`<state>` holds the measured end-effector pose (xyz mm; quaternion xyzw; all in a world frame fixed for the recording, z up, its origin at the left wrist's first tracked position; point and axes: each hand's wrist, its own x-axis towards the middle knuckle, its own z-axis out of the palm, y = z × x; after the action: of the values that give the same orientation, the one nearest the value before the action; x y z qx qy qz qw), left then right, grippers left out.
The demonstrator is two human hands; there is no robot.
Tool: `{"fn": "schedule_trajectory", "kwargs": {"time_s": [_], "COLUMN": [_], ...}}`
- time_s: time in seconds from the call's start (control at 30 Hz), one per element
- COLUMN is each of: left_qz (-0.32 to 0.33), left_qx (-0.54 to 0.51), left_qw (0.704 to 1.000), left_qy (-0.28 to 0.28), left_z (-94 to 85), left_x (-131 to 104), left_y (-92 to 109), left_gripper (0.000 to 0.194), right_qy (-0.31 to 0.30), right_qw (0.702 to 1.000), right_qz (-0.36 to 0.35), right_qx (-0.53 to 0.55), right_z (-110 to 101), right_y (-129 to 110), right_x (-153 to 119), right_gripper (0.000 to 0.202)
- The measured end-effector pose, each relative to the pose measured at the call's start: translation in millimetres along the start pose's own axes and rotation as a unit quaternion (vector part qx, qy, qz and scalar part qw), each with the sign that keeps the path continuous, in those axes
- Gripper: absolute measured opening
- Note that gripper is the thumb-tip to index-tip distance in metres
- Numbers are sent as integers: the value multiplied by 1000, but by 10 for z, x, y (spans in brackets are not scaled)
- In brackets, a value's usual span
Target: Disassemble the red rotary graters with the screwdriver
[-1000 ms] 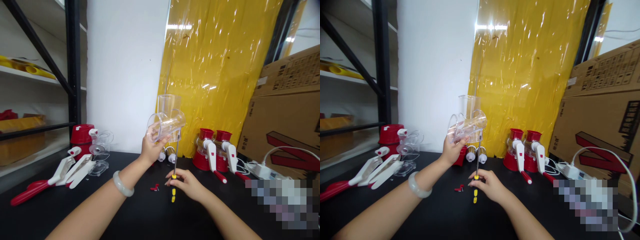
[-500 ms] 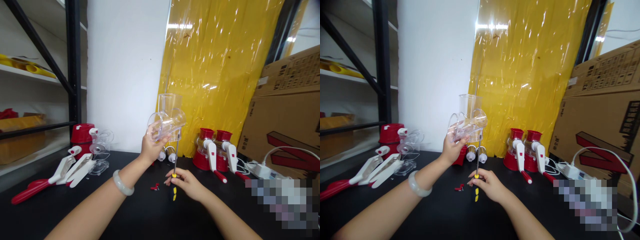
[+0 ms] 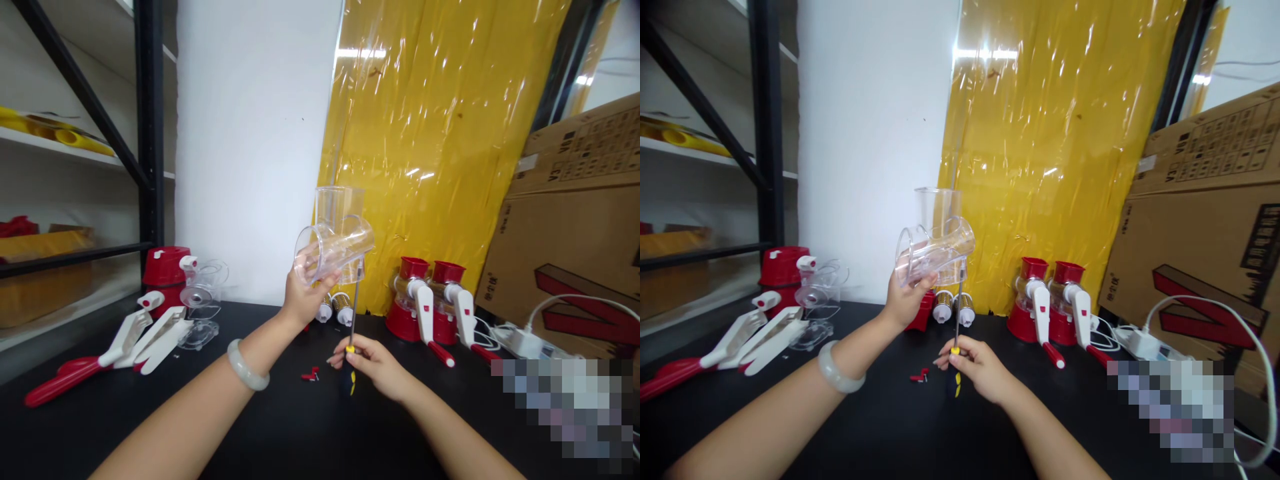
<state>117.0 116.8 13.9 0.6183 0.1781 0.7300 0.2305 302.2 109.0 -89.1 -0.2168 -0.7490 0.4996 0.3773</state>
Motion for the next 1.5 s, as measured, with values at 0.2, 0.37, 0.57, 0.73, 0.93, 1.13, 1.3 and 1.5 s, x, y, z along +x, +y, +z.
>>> {"fn": "schedule_trajectory", "kwargs": {"time_s": [0.2, 0.37, 0.57, 0.73, 0.93, 1.13, 1.3, 1.5], "left_qz": [-1, 6, 27, 18, -9, -26, -25, -9], "left_qx": [-6, 21, 33, 73, 61, 67, 98, 131], "left_qw": [1000, 1000, 999, 996, 997, 995, 992, 989], "left_qy": [3, 15, 21, 42, 53, 68, 73, 67], "left_z": [7, 16, 18, 21, 61, 83, 90, 111], "left_x": [1, 9, 31, 36, 18, 10, 0, -14], "left_y": [11, 19, 7, 7, 47, 46, 29, 17], "left_gripper": [71, 69, 65, 66, 67, 70, 71, 70], "right_qy": [-5, 4, 32, 49, 80, 129, 184, 227], "right_qw": [1000, 1000, 999, 998, 996, 987, 964, 938], "right_qz": [1, -8, -17, -21, -14, -11, -18, -23], "right_qx": [24, 15, -16, -27, -44, -97, -189, -262], "right_z": [27, 28, 32, 44, 124, 181, 234, 257], "right_y": [-23, -19, -2, 28, 51, 53, 47, 24], "right_x": [-3, 7, 13, 19, 28, 27, 21, 16], "right_gripper": [40, 37, 37, 34, 33, 33, 32, 35]}}
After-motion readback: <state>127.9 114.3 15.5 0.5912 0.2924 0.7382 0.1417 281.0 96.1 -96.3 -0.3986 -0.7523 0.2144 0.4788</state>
